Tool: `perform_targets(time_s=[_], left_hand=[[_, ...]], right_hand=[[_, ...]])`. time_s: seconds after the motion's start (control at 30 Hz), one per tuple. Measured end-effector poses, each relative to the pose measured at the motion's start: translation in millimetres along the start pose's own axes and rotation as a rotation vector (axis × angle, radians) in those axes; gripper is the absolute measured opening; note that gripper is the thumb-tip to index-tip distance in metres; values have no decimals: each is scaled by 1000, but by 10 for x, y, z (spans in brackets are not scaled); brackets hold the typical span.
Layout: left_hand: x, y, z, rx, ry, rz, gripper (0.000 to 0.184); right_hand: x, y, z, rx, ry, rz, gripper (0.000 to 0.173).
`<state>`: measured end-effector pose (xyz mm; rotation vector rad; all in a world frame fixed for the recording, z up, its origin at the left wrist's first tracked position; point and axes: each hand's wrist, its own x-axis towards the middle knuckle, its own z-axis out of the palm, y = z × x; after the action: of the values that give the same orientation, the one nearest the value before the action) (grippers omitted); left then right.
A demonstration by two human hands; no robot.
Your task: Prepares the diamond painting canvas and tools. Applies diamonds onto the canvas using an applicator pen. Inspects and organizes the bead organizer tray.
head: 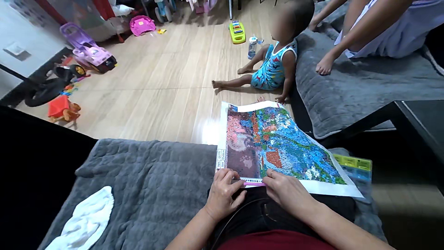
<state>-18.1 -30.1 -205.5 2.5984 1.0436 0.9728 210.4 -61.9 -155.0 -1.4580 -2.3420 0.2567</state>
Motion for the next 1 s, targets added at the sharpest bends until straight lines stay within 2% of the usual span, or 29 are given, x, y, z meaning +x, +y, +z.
perform_targets(time_s=[1.0], left_hand=[[-31, -81, 54, 45, 74, 88, 18]], right_hand=[[8, -13, -36, 39, -3, 15, 4]])
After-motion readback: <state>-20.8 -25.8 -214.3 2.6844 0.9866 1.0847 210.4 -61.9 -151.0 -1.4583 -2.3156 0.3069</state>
